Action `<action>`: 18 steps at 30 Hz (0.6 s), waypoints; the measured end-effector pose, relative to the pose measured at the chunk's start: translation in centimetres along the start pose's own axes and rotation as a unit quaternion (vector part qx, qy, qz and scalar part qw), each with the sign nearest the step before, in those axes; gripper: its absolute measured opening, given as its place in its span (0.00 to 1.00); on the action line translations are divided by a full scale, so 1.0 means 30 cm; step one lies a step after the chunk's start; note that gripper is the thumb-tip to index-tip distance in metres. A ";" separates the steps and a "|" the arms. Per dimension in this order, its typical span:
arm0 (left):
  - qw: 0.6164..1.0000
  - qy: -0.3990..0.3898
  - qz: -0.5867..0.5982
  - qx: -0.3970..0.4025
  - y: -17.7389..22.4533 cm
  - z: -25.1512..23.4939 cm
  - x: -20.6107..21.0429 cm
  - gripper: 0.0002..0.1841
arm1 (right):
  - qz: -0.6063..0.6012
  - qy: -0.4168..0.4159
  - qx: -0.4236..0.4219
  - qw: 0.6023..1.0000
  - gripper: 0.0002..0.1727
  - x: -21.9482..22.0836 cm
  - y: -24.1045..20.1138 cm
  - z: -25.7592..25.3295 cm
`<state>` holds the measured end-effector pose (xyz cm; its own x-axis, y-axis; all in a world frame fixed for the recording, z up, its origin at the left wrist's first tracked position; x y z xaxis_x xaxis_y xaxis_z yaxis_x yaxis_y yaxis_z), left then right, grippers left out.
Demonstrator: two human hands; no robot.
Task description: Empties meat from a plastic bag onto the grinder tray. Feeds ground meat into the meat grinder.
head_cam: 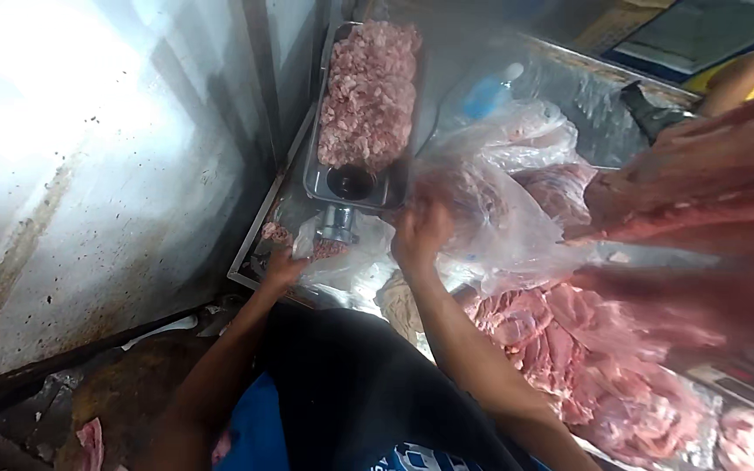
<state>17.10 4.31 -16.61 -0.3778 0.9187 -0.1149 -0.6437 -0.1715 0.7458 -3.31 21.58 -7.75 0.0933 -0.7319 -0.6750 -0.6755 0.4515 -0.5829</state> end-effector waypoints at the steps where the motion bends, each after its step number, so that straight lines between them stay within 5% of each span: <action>1: 1.000 -0.010 0.011 -0.011 -0.033 0.008 0.001 0.17 | 0.002 -0.003 0.046 0.999 0.24 0.003 0.024 0.072; 3: 0.990 -0.013 0.138 -0.032 -0.071 0.024 0.023 0.17 | -0.059 -0.077 0.185 0.978 0.42 0.044 0.070 0.194; 5: 0.954 -0.008 0.294 -0.062 -0.053 0.029 0.061 0.19 | -0.201 -0.172 0.356 0.896 0.51 0.109 0.104 0.265; 8: 0.883 0.000 0.469 -0.015 0.008 -0.015 0.086 0.18 | -0.390 -0.157 0.525 0.740 0.25 0.168 0.111 0.264; 10: 0.856 0.000 0.516 0.042 0.065 -0.046 0.082 0.18 | -0.477 -0.087 0.546 0.684 0.20 0.145 0.100 0.204; 13: 0.863 -0.030 0.502 0.052 0.062 -0.045 0.110 0.18 | -0.549 -0.040 0.506 0.664 0.14 0.092 0.095 0.137; 16: 0.886 0.001 0.461 0.050 -0.060 -0.038 0.156 0.17 | -0.530 -0.120 0.488 0.683 0.11 0.092 0.100 0.237; 18: 0.905 0.045 0.420 0.040 -0.095 -0.024 0.150 0.16 | -0.511 -0.185 0.522 0.657 0.13 0.113 0.112 0.363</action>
<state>16.75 8.69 -19.74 -0.7674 0.4421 0.4644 -0.0548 -0.7669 0.6394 2.70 26.17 -16.91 0.4094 -0.8384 0.3598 0.7306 0.0651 -0.6797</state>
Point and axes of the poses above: each hand's wrist, its own z-axis away from the middle knuckle, its own x-axis out of the palm, y = z × x, the point moved 2 cm from there along -z, towards the middle knuckle, and after that the axes turned 9 degrees about -y, right-handed, at the moved point
